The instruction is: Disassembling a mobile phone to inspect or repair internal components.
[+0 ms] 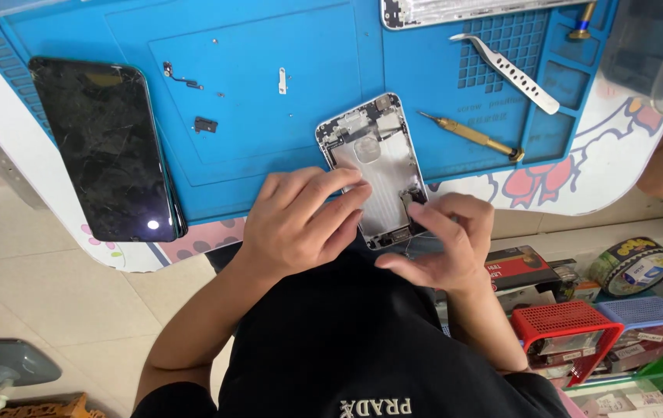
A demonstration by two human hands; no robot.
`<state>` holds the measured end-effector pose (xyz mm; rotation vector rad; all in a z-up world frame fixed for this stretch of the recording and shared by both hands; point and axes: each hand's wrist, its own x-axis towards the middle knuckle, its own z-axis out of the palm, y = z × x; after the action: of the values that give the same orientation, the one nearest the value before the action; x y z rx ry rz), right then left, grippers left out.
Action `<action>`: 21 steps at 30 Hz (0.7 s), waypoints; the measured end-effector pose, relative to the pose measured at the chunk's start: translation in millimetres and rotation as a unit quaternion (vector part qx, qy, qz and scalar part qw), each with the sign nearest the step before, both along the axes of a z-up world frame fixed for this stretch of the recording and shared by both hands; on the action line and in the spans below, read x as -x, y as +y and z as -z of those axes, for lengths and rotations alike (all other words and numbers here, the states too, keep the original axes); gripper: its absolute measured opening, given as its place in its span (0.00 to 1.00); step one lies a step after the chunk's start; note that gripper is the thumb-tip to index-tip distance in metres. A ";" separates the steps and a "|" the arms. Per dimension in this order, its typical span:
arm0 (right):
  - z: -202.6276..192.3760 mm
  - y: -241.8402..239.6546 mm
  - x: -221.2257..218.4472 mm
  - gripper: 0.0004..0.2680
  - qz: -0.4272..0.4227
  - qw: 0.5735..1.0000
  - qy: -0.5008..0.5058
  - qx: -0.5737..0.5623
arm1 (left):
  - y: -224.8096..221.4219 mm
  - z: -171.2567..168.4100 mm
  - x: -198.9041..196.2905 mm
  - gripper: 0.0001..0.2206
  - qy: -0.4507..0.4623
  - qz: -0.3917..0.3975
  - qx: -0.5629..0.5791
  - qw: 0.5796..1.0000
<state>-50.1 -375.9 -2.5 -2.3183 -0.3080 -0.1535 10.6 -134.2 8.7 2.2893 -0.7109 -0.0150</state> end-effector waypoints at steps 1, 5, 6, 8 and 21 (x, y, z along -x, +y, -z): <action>4.1 -1.7 -1.7 0.26 -0.002 1.000 -0.001 -0.001 | -0.2 0.3 -1.0 0.14 -0.001 -0.002 -0.001 1.000; 13.7 -7.3 -0.4 0.26 -0.068 0.997 -0.030 -0.030 | -0.5 1.6 -0.9 0.12 0.004 -0.010 0.000 1.000; 15.2 -8.7 -0.7 0.26 -0.084 0.995 -0.036 -0.034 | -0.5 2.5 -1.9 0.12 -0.005 -0.010 0.001 1.000; 16.6 -8.3 -1.4 0.25 -0.088 0.995 -0.043 -0.034 | 0.1 1.3 -0.9 0.12 0.004 -0.007 -0.001 1.000; -0.4 6.7 -14.1 0.24 -0.028 0.999 -0.001 -0.044 | 2.0 0.9 1.3 0.17 0.015 -0.004 0.019 1.000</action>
<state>-36.0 -369.2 -2.1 -2.2201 -0.3589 -0.1399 9.4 -132.2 7.8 2.2502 -0.6815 -0.0309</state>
